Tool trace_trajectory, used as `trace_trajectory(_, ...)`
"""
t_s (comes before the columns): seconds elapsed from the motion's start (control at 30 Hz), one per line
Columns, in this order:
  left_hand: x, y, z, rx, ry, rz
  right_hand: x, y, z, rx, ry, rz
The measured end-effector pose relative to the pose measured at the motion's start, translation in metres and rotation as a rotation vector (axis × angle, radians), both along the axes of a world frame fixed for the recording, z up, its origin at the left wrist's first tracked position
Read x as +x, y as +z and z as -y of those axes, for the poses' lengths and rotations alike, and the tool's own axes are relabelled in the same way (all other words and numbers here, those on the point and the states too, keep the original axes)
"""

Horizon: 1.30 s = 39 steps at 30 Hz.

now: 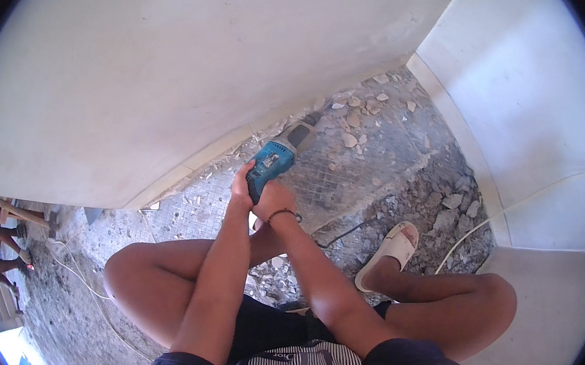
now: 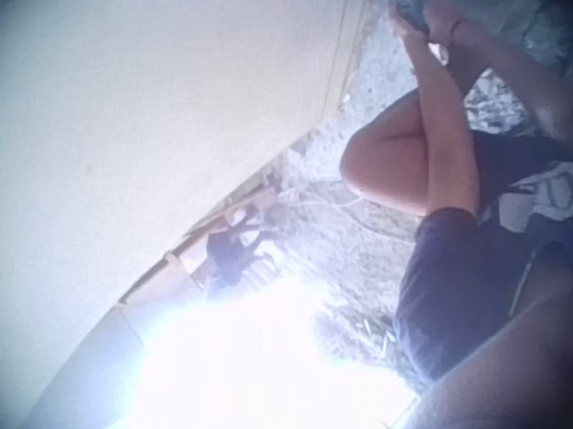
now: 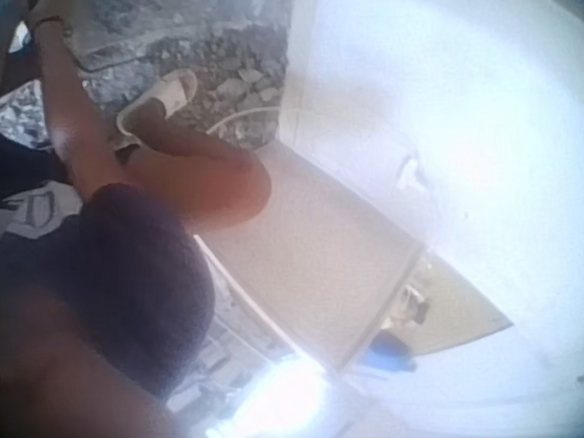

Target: The person sits cross-legged on a partially demolished floor and uses a corded rotary hammer drill to break up concrete and tiles. They repeatedly position and operate the drill along the base of a wall, generating dust and debris.

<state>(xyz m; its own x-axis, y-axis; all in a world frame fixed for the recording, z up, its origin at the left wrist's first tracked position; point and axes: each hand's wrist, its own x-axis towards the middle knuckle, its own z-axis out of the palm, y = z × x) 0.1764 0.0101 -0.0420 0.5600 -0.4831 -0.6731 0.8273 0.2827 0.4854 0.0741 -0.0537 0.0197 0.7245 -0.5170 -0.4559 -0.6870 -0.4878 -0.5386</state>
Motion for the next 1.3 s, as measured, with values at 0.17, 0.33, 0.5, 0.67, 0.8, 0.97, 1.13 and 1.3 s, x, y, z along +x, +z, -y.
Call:
trace_trajectory(0.17, -0.002, -0.004, 0.001, 0.081, 0.027, 0.009, -0.003, 0.002, 0.001, 0.032, -0.002, 0.02)
trace_trajectory(0.33, 0.002, -0.012, -0.001, 0.041, 0.011, -0.023, -0.003, 0.016, 0.001, 0.077, -0.01, -0.059)
trace_trajectory(0.5, 0.006, -0.023, -0.003, 0.014, 0.0, -0.026, -0.001, 0.015, -0.001, 0.068, -0.023, -0.075)
trace_trajectory(0.67, 0.01, -0.02, -0.003, -0.003, -0.029, 0.01, 0.001, 0.004, -0.002, 0.074, 0.015, -0.025)
trace_trajectory(0.8, 0.003, -0.013, -0.001, 0.013, 0.017, 0.041, -0.002, 0.001, -0.002, 0.135, -0.069, -0.005)
trace_trajectory(0.97, 0.001, -0.003, 0.001, 0.056, 0.019, 0.002, -0.003, 0.007, 0.002, 0.097, -0.039, -0.005)
trace_trajectory(1.13, 0.0, 0.002, 0.003, 0.036, 0.023, -0.006, -0.005, 0.015, 0.006, 0.09, -0.009, 0.03)
trace_trajectory(1.3, -0.01, 0.001, 0.006, 0.027, 0.069, 0.001, -0.016, 0.024, 0.011, 0.07, 0.02, 0.006)
